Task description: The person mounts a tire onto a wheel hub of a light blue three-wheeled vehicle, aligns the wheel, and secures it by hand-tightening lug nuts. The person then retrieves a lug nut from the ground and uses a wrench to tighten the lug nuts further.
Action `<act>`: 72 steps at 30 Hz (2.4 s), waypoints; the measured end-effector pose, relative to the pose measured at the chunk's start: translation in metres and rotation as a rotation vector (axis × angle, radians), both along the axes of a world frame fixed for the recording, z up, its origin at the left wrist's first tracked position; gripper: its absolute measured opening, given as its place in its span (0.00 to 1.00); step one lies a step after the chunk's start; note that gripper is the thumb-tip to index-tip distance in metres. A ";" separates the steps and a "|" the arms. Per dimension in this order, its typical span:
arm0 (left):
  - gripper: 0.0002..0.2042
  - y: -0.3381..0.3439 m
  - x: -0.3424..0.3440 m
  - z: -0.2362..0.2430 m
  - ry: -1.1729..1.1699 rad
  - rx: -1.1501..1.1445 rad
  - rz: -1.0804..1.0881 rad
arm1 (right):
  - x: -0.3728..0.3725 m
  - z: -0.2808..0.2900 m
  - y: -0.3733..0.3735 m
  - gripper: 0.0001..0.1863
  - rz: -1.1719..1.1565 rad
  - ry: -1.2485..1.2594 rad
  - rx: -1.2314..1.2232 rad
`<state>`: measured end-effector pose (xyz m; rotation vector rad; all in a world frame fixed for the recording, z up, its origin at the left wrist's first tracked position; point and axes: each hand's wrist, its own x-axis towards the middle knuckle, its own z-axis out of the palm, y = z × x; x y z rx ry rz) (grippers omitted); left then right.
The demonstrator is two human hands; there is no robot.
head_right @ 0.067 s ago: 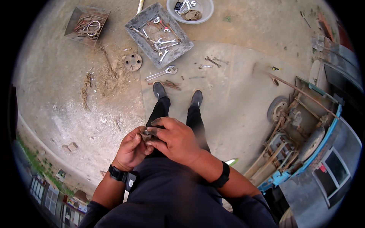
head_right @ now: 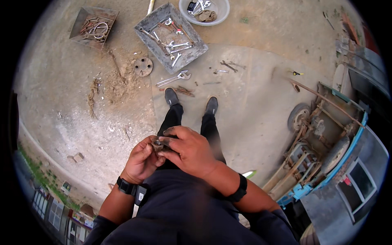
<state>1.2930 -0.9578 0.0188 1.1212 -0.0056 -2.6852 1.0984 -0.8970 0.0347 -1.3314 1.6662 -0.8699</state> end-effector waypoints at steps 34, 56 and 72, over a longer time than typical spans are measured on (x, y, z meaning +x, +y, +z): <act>0.08 0.024 -0.037 -0.008 -0.109 -0.108 -0.027 | -0.032 -0.008 0.034 0.12 0.025 0.012 0.055; 0.10 0.015 -0.026 -0.009 -0.159 -0.119 0.058 | -0.023 -0.004 0.012 0.12 0.038 -0.057 0.166; 0.10 0.009 -0.017 -0.006 -0.079 -0.046 0.057 | -0.015 -0.013 0.013 0.14 0.017 -0.165 0.143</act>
